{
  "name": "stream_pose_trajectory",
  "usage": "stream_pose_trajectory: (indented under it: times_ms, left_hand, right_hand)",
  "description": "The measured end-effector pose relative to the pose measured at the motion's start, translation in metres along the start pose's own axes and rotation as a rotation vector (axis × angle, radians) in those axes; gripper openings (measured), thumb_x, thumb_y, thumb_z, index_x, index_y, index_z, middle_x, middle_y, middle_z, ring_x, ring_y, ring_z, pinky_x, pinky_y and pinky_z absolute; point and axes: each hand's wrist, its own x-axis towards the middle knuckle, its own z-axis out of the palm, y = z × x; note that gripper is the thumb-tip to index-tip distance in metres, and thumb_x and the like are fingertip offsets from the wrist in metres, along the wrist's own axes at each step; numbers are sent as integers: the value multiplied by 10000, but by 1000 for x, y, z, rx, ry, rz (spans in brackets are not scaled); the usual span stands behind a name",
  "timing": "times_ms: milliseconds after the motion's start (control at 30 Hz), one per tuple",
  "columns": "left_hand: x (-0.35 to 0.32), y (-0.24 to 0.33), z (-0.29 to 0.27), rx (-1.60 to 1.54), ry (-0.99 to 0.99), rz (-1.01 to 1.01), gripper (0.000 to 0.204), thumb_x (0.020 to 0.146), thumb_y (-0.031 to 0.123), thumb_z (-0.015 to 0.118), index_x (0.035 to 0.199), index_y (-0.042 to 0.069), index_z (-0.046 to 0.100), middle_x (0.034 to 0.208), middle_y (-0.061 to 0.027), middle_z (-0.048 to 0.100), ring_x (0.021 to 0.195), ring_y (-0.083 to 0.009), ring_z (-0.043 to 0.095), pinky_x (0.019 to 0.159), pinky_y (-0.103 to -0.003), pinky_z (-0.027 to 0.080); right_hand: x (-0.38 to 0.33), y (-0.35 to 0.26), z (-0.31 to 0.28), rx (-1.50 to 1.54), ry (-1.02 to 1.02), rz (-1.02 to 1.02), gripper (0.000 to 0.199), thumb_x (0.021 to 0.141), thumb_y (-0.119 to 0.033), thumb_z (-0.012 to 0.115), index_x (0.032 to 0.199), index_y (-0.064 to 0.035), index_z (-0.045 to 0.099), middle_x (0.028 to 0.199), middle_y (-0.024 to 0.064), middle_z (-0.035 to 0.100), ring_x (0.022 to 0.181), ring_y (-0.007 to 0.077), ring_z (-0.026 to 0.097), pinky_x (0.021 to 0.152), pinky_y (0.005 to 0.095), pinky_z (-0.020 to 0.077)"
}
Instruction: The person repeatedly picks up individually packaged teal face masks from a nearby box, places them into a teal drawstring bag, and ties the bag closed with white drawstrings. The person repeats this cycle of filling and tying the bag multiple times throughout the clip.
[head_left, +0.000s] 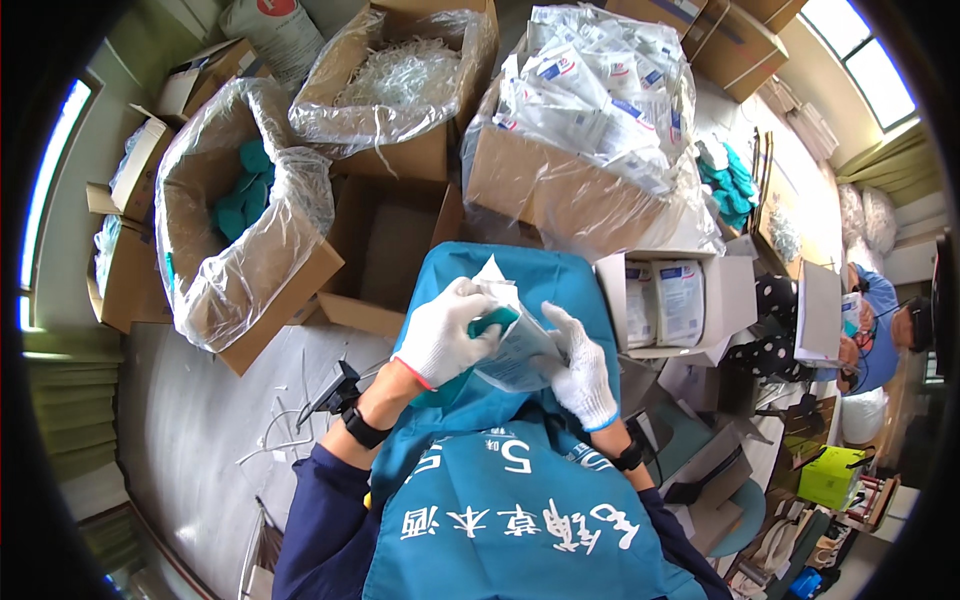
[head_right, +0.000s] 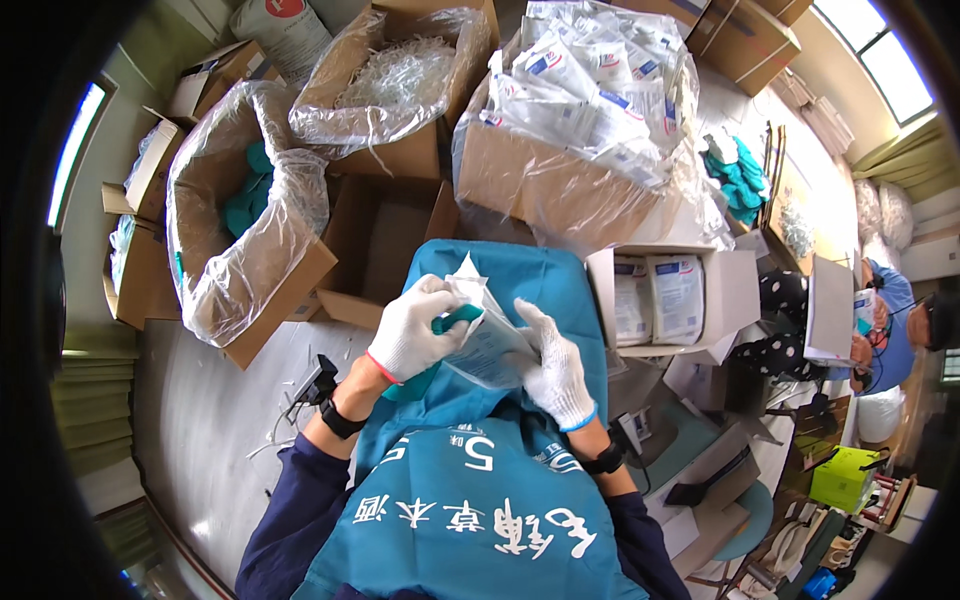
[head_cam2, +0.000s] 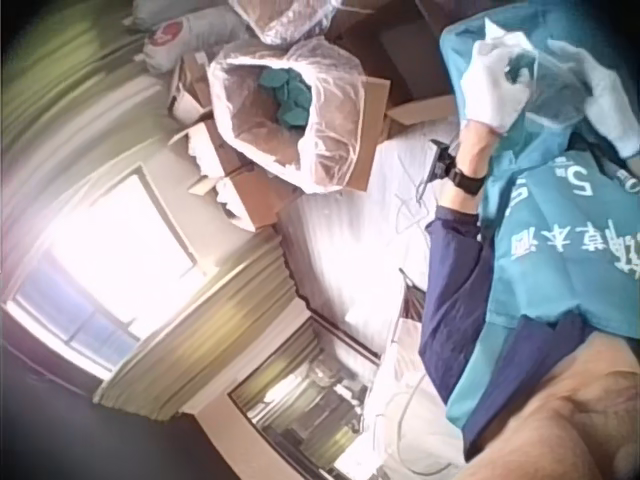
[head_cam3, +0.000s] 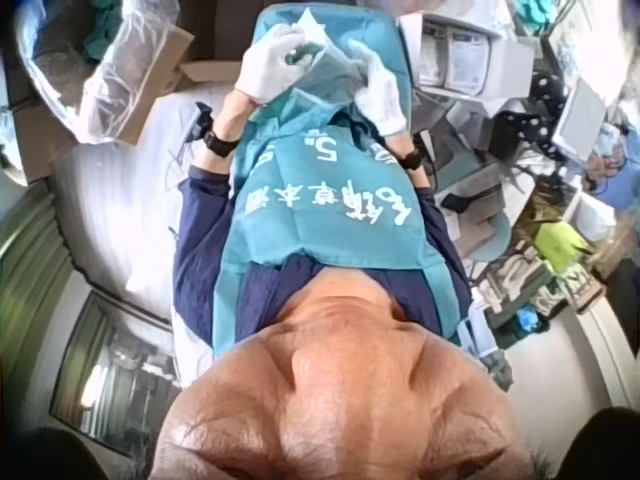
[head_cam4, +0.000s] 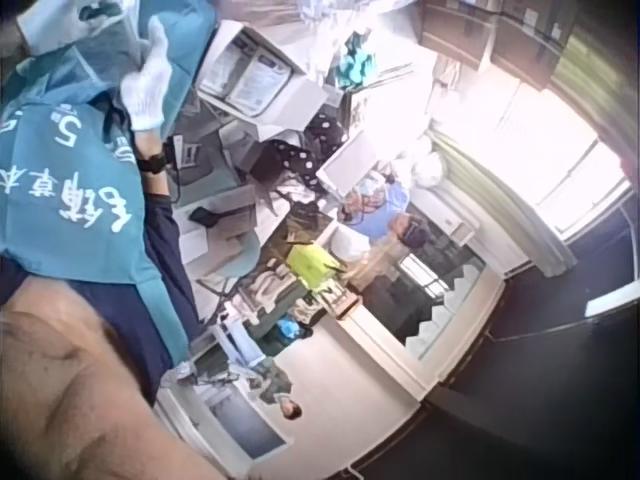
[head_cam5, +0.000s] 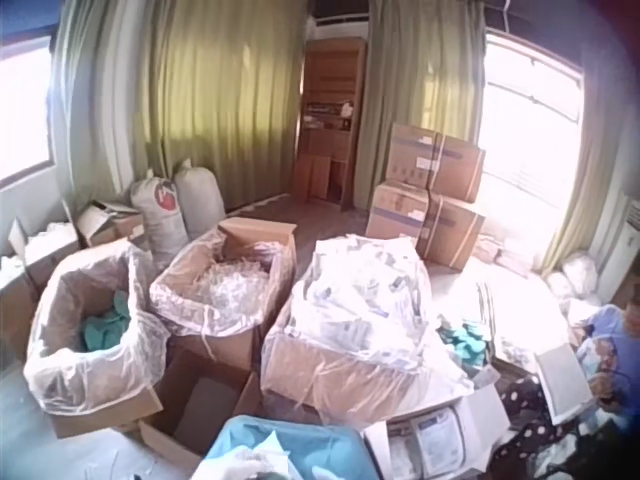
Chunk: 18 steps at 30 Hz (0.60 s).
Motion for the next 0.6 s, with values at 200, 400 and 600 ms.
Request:
stream_pose_trajectory:
  times_ms: [200,400,600]
  left_hand:
    - [11,-36,-43,-42,522,-178,91,820,18,664,897,-24,641,807,-93,614,723,-198,629,659,-306,503]
    - [-6,-60,-70,-458,569,-519,100,923,82,625,915,-16,644,752,14,608,617,-32,538,555,-191,440]
    - [3,-70,-21,-712,425,-640,101,927,82,635,944,-17,647,798,-1,631,639,-49,568,562,-211,477]
  right_hand:
    - [24,27,-39,-488,120,34,232,844,-5,669,1076,11,659,892,158,706,799,227,679,781,337,537]
    - [111,31,-117,-478,1102,-313,123,895,-130,709,952,-22,692,959,100,697,875,194,650,795,327,523]
    - [253,73,-139,-1107,564,-335,272,840,-91,621,1096,-135,702,1124,97,687,1074,304,642,966,396,510]
